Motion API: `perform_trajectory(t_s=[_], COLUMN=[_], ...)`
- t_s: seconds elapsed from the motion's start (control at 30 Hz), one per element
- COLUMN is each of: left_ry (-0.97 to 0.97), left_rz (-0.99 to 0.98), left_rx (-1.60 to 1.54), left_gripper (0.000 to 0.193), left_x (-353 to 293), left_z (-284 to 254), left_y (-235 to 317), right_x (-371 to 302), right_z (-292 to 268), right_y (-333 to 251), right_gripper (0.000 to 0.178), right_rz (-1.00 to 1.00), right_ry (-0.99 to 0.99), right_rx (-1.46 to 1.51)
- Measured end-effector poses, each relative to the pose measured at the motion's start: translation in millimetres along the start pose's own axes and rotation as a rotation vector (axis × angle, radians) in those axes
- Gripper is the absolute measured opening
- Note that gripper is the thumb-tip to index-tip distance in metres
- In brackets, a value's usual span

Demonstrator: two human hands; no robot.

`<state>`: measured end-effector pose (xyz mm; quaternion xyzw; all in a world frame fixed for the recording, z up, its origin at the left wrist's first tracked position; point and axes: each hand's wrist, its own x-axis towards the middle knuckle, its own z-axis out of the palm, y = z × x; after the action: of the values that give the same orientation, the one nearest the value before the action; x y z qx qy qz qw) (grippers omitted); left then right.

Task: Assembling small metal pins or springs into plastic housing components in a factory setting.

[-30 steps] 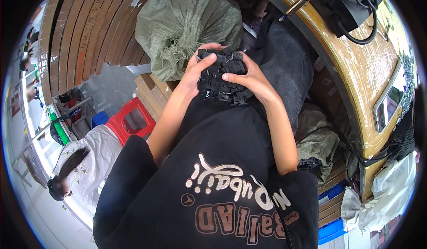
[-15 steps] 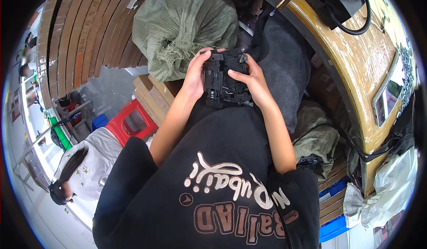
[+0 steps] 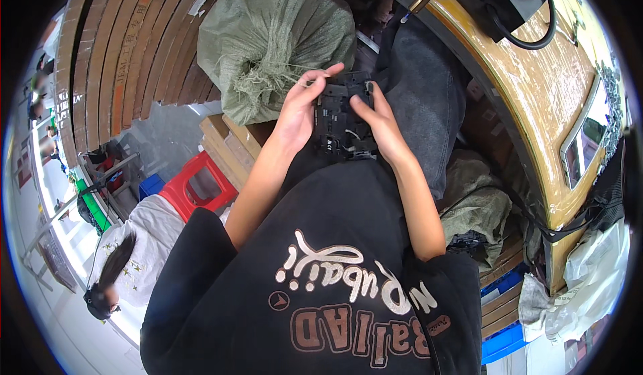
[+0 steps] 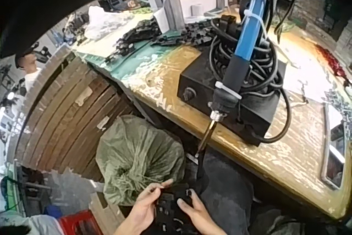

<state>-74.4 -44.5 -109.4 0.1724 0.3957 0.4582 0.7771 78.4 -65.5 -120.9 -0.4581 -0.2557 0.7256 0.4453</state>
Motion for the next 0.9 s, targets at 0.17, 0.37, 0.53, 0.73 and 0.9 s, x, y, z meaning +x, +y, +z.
perform_trajectory(t_s=[0.17,0.37,0.53,0.73,0.9], left_ry=[0.1,0.048,0.124,-0.171,-0.203], left_rz=[0.105,0.127,0.058,0.198,0.089], left_rx=[0.314,0.431,0.098,-0.692,-0.688], left_gripper=[0.016,0.025,0.039,0.019,0.025], left_x=[0,-2,6,-4,-44], left_z=[13,21,17,-40,-53], left_y=[-11,-8,14,97,138], right_x=[-8,-11,-15,-13,-2], right_z=[1,-2,-10,-8,8], right_y=[-12,-16,-15,-11,-4], right_gripper=[0.048,0.059,0.058,0.053,0.046], right_rz=[0.014,0.006,0.066,0.028,-0.051], right_ry=[-0.051,-0.054,0.092,0.131,0.275], right_rx=[-0.039,-0.262,-0.052,0.113,0.273])
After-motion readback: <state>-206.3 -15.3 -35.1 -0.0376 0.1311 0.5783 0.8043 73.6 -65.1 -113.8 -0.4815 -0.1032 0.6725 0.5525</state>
